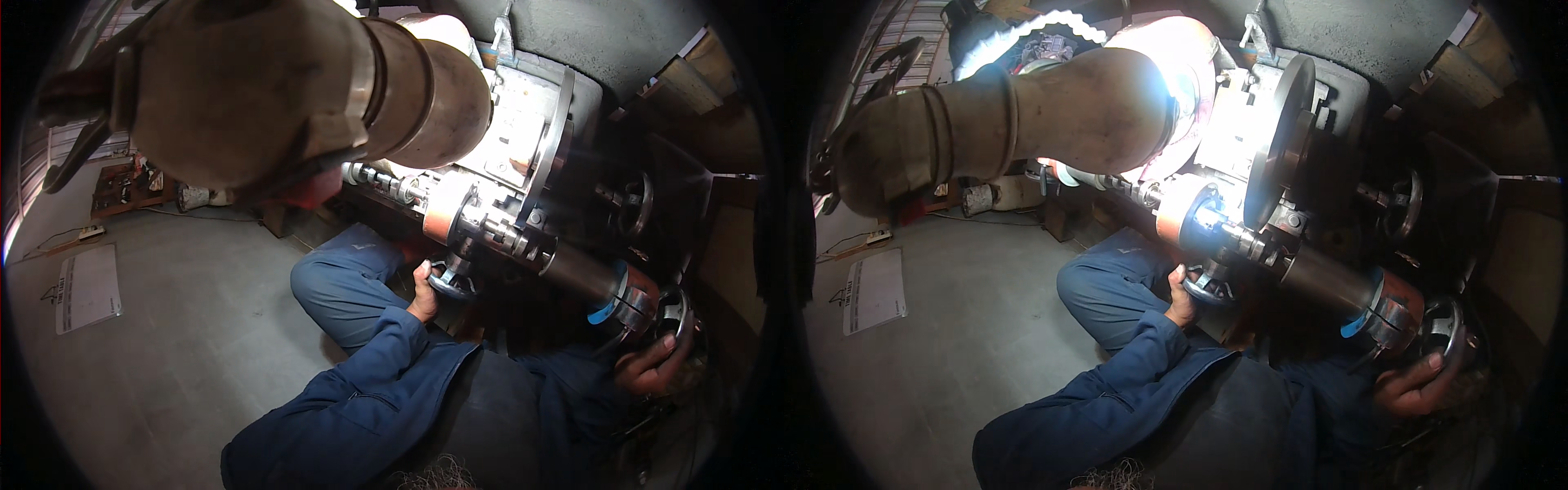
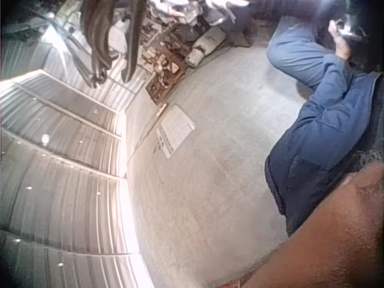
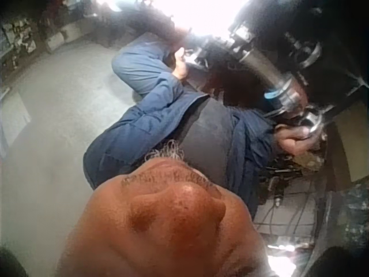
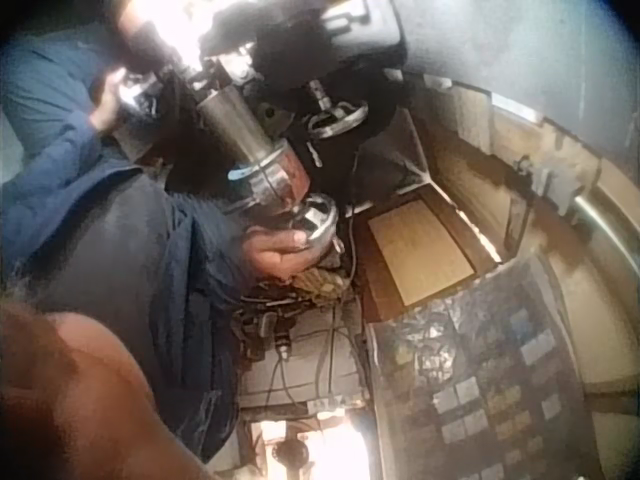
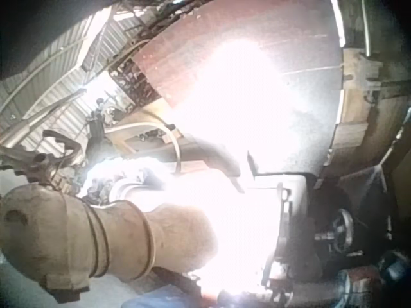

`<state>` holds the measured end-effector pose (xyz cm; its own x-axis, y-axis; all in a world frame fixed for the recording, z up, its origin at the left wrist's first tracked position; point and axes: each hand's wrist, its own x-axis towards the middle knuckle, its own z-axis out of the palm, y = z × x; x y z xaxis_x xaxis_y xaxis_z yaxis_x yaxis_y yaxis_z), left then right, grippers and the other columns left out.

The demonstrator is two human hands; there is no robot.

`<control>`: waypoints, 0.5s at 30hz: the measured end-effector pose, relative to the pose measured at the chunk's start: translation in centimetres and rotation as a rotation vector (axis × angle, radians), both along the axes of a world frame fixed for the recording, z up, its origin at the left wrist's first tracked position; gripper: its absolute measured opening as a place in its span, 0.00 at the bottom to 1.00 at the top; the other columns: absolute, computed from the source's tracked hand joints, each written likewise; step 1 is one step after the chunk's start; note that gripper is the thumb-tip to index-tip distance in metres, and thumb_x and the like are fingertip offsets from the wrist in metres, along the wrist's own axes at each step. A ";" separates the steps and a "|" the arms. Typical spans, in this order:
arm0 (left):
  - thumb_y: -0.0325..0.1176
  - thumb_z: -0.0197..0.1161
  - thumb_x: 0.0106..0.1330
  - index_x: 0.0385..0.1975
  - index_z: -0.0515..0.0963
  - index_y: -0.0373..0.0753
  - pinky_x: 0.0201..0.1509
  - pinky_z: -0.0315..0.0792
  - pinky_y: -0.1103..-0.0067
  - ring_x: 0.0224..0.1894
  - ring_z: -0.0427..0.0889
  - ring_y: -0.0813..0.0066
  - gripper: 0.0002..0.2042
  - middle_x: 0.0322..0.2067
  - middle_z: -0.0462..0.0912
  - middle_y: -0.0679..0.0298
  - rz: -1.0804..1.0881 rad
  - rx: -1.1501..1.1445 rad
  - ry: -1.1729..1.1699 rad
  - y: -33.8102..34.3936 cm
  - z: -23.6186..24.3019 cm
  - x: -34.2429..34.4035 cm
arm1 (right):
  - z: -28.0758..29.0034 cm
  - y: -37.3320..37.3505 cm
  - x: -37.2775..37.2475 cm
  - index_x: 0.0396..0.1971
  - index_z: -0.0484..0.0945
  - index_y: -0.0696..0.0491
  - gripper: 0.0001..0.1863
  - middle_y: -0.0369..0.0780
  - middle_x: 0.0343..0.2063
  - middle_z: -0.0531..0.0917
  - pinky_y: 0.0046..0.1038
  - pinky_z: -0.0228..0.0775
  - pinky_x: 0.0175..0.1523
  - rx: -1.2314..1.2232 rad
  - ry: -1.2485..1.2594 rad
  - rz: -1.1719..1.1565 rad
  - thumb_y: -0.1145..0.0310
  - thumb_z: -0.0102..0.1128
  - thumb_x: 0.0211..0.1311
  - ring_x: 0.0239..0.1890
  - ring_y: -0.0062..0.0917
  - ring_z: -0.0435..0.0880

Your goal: The person operates a lathe machine by turning manual handwheels to feed a cutting tool into a rotating metal camshaft, while also periodically wiping parts of the machine with their hands and adjusting small components.

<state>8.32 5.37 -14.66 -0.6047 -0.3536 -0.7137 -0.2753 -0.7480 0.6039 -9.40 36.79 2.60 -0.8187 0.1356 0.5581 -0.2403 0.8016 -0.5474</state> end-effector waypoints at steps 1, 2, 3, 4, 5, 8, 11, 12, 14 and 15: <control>0.68 0.47 0.61 0.36 0.77 0.35 0.42 0.73 0.73 0.34 0.80 0.69 0.35 0.33 0.82 0.59 -0.020 0.000 0.000 0.1 0.5 -0.3 | 0.3 0.7 0.1 0.52 0.74 0.68 0.21 0.51 0.47 0.81 0.33 0.71 0.55 0.049 -0.089 0.015 0.67 0.38 0.76 0.48 0.37 0.81; 0.69 0.46 0.61 0.37 0.77 0.34 0.43 0.73 0.73 0.34 0.80 0.68 0.36 0.33 0.83 0.58 -0.034 0.009 -0.009 0.2 0.8 -0.5 | 0.6 1.0 0.1 0.54 0.72 0.68 0.20 0.52 0.50 0.79 0.33 0.70 0.58 0.098 -0.177 0.029 0.68 0.38 0.76 0.52 0.37 0.80; 0.69 0.45 0.61 0.39 0.77 0.33 0.43 0.73 0.73 0.35 0.80 0.68 0.37 0.33 0.83 0.58 -0.049 0.019 -0.018 0.2 0.9 -0.6 | 0.8 1.0 0.0 0.54 0.72 0.68 0.20 0.52 0.50 0.79 0.33 0.70 0.58 0.101 -0.180 0.026 0.68 0.38 0.76 0.52 0.37 0.80; 0.69 0.45 0.61 0.39 0.77 0.33 0.43 0.73 0.73 0.35 0.80 0.68 0.37 0.33 0.83 0.58 -0.046 0.013 -0.017 0.1 0.9 -0.4 | 0.8 0.8 0.0 0.54 0.73 0.67 0.20 0.52 0.51 0.79 0.33 0.70 0.58 0.101 -0.178 0.020 0.68 0.38 0.76 0.53 0.37 0.79; 0.70 0.45 0.61 0.39 0.77 0.32 0.43 0.73 0.73 0.35 0.80 0.68 0.38 0.33 0.83 0.58 -0.063 0.014 -0.002 -0.1 0.9 -0.3 | 0.8 0.7 -0.1 0.54 0.73 0.67 0.20 0.51 0.51 0.79 0.34 0.70 0.58 0.102 -0.177 0.013 0.68 0.39 0.75 0.53 0.38 0.79; 0.70 0.44 0.61 0.41 0.77 0.32 0.42 0.74 0.73 0.35 0.80 0.68 0.38 0.33 0.83 0.58 -0.070 0.033 0.005 0.1 1.2 -0.6 | 0.6 0.2 -0.5 0.50 0.76 0.67 0.20 0.52 0.43 0.82 0.34 0.73 0.52 0.116 -0.034 0.015 0.67 0.39 0.75 0.44 0.39 0.83; 0.70 0.44 0.61 0.42 0.77 0.32 0.42 0.74 0.72 0.35 0.80 0.68 0.38 0.33 0.82 0.58 -0.044 0.018 0.000 0.3 1.2 -0.7 | -0.9 1.3 0.3 0.53 0.73 0.69 0.22 0.52 0.48 0.80 0.32 0.71 0.56 0.293 0.051 0.014 0.66 0.36 0.76 0.51 0.37 0.80; 0.69 0.45 0.61 0.42 0.76 0.32 0.42 0.74 0.72 0.35 0.80 0.68 0.38 0.33 0.82 0.58 -0.035 -0.005 0.002 0.3 1.1 -0.6 | -1.6 1.5 0.6 0.53 0.73 0.69 0.22 0.52 0.48 0.80 0.32 0.71 0.56 0.290 0.051 0.018 0.66 0.36 0.76 0.51 0.37 0.80; 0.69 0.45 0.61 0.41 0.76 0.32 0.42 0.74 0.72 0.34 0.80 0.68 0.38 0.33 0.82 0.59 -0.024 -0.009 -0.016 0.5 1.4 -0.8 | -2.5 1.9 0.9 0.52 0.72 0.70 0.23 0.53 0.47 0.80 0.32 0.72 0.53 0.194 0.055 -0.017 0.64 0.35 0.77 0.48 0.37 0.81; 0.69 0.45 0.62 0.41 0.76 0.33 0.41 0.74 0.72 0.34 0.80 0.68 0.37 0.32 0.82 0.59 -0.009 -0.015 -0.031 0.6 1.4 -0.9 | -2.5 2.0 1.0 0.52 0.72 0.70 0.23 0.53 0.47 0.80 0.32 0.72 0.53 0.196 0.053 -0.020 0.64 0.35 0.77 0.48 0.37 0.81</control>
